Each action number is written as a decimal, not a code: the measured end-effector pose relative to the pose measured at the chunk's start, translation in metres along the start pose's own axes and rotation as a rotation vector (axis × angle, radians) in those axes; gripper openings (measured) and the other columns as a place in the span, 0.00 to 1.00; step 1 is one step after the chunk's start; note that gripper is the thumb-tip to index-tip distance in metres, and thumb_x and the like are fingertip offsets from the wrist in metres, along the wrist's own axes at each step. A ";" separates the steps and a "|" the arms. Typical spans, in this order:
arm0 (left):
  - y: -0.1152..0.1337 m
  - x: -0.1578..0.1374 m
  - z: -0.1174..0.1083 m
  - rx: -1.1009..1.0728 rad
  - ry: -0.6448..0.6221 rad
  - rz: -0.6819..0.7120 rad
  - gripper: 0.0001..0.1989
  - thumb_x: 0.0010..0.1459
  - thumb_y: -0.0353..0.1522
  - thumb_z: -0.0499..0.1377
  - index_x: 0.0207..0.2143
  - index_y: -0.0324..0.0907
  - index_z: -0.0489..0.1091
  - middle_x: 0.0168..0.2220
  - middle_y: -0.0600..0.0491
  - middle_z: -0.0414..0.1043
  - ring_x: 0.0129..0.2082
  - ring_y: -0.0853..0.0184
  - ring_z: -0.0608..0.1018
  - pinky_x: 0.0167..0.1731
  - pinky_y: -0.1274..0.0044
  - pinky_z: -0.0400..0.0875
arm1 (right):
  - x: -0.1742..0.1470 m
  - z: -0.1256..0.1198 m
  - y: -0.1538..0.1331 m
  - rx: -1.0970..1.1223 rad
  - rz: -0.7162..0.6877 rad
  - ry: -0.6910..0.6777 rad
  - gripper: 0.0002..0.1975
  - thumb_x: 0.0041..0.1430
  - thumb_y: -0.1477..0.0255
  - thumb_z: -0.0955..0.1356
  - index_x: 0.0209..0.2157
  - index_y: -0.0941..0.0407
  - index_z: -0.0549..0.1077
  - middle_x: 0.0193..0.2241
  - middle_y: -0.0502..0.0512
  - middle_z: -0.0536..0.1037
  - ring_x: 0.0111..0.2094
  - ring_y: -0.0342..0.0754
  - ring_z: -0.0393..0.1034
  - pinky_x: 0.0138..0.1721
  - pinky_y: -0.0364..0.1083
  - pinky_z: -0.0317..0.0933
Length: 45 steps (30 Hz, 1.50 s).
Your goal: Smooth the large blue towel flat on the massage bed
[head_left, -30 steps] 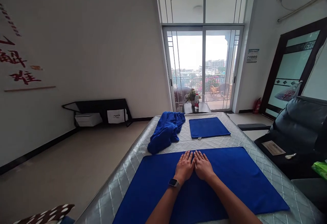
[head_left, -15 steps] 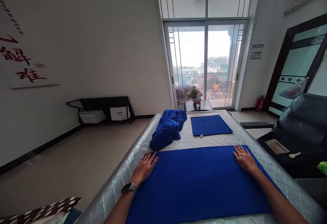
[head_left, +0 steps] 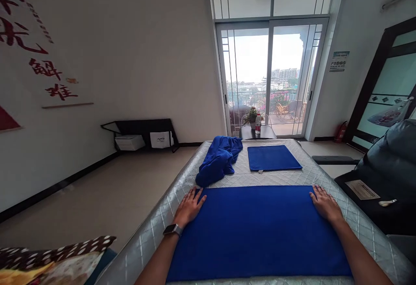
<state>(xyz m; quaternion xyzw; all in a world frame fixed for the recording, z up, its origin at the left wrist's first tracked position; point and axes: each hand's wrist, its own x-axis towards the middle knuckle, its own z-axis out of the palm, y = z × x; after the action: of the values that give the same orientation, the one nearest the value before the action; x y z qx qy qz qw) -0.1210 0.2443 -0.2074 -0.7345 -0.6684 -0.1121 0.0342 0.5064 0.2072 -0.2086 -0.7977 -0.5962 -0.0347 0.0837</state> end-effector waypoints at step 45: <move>0.027 -0.130 -0.016 0.066 0.163 0.331 0.26 0.70 0.40 0.42 0.68 0.54 0.45 0.67 0.51 0.55 0.67 0.58 0.57 0.61 0.58 0.59 | -0.131 -0.021 -0.049 0.047 -0.265 0.062 0.34 0.67 0.59 0.47 0.67 0.61 0.54 0.68 0.58 0.51 0.69 0.52 0.39 0.67 0.58 0.40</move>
<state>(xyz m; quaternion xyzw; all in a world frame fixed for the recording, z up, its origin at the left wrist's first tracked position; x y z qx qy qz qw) -0.1070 0.1117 -0.2169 -0.8214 -0.5367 -0.1420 0.1305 0.4231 0.0927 -0.2039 -0.7083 -0.6941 -0.0560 0.1155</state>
